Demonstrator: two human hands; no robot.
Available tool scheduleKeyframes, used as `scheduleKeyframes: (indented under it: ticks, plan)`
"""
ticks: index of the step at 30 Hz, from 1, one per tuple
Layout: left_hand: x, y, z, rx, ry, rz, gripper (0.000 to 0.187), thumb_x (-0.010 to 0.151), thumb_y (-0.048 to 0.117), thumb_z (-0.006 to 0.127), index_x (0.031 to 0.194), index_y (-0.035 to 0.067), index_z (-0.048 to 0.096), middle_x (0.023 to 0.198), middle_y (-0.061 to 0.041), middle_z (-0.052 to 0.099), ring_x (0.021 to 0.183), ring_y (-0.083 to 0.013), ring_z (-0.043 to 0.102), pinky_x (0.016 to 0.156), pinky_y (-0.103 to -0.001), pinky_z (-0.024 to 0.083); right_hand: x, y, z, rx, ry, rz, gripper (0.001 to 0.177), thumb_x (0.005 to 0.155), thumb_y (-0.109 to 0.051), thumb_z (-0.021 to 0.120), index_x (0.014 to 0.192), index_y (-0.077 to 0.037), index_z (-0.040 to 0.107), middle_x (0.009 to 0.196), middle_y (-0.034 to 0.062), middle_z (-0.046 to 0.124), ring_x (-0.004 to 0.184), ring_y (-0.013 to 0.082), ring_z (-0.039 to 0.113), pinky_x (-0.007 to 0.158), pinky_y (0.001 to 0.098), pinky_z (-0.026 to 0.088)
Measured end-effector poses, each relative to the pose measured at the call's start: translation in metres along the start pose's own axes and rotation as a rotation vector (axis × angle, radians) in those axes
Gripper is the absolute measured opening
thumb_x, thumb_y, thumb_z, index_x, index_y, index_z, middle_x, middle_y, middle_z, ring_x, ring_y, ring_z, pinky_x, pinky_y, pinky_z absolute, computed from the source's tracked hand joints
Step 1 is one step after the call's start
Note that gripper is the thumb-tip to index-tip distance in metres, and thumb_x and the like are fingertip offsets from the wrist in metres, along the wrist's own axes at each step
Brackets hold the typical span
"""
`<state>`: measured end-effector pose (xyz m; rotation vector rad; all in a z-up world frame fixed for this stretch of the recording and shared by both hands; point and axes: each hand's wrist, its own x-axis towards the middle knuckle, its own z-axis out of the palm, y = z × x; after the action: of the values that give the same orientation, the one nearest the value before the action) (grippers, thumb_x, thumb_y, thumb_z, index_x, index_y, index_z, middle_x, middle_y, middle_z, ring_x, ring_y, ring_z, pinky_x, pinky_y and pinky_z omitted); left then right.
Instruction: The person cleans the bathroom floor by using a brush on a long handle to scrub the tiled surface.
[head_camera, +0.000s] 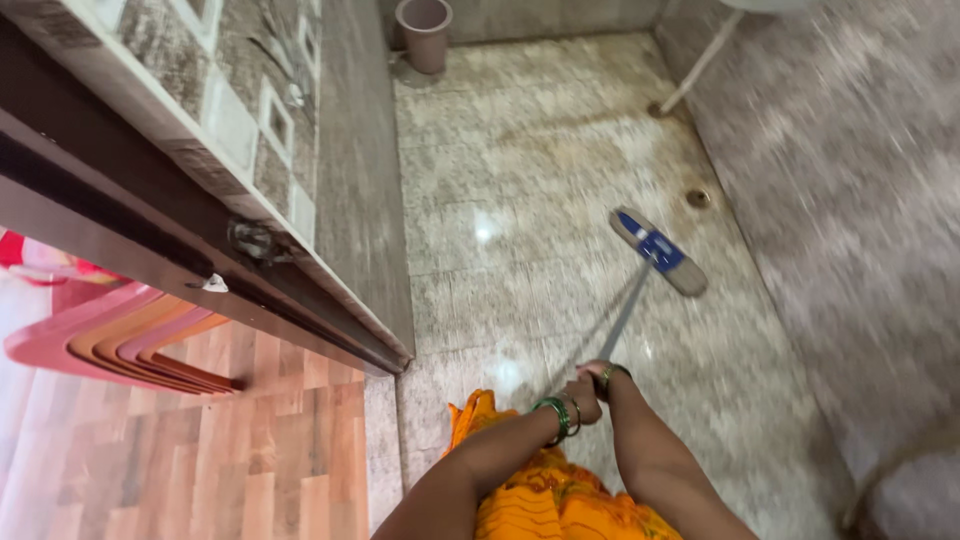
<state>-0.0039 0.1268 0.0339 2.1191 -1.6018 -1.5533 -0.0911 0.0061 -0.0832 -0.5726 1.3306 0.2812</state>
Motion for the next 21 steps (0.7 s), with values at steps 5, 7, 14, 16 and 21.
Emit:
scheduleKeyframes:
  ticks: [5, 7, 14, 16, 21]
  plan:
    - [-0.069, -0.05, 0.023, -0.001, 0.023, 0.004, 0.086, 0.086, 0.014, 0.064, 0.152, -0.013, 0.016, 0.133, -0.031, 0.06, 0.125, -0.0397, 0.06, 0.102, -0.043, 0.052, -0.004, 0.054, 0.063, -0.026, -0.016, 0.034, 0.034, 0.1, -0.031, 0.062, 0.08, -0.004, 0.065, 0.078, 0.013, 0.069, 0.068, 0.025, 0.063, 0.068, 0.0399, 0.054]
    - [-0.108, -0.059, 0.027, 0.026, 0.034, 0.008, 0.09, 0.086, 0.013, 0.064, 0.153, -0.012, 0.01, 0.137, -0.03, 0.056, 0.128, -0.04, 0.057, 0.104, -0.044, 0.05, -0.025, 0.078, 0.092, 0.048, -0.038, -0.01, 0.028, 0.1, -0.025, 0.062, 0.085, -0.003, 0.067, 0.083, 0.0129, 0.071, 0.073, 0.0244, 0.068, 0.071, 0.0386, 0.056]
    - [-0.203, -0.054, 0.038, 0.115, -0.033, 0.025, 0.095, 0.084, 0.012, 0.062, 0.149, -0.025, 0.003, 0.13, -0.03, 0.064, 0.123, -0.0367, 0.063, 0.105, -0.04, 0.051, -0.075, 0.13, 0.133, -0.144, -0.118, -0.039, 0.034, 0.097, -0.031, 0.062, 0.095, 0.001, 0.072, 0.085, 0.0134, 0.073, 0.07, 0.0234, 0.066, 0.066, 0.0408, 0.053]
    - [-0.205, -0.05, 0.041, 0.079, -0.015, 0.021, 0.093, 0.084, 0.015, 0.062, 0.148, -0.024, 0.006, 0.132, -0.03, 0.063, 0.124, -0.0374, 0.062, 0.104, -0.043, 0.05, -0.078, 0.132, 0.13, -0.182, -0.102, -0.1, 0.031, 0.098, -0.031, 0.064, 0.094, 0.0, 0.07, 0.085, 0.0134, 0.071, 0.071, 0.0241, 0.064, 0.066, 0.0426, 0.052]
    - [-0.187, -0.051, 0.054, 0.057, -0.02, 0.005, 0.088, 0.082, 0.016, 0.065, 0.143, -0.023, 0.015, 0.129, -0.033, 0.06, 0.12, -0.0418, 0.064, 0.097, -0.045, 0.054, -0.078, 0.134, 0.122, -0.17, -0.145, -0.098, 0.035, 0.099, -0.03, 0.06, 0.094, 0.002, 0.073, 0.091, 0.0154, 0.075, 0.079, 0.0245, 0.068, 0.077, 0.0413, 0.053]
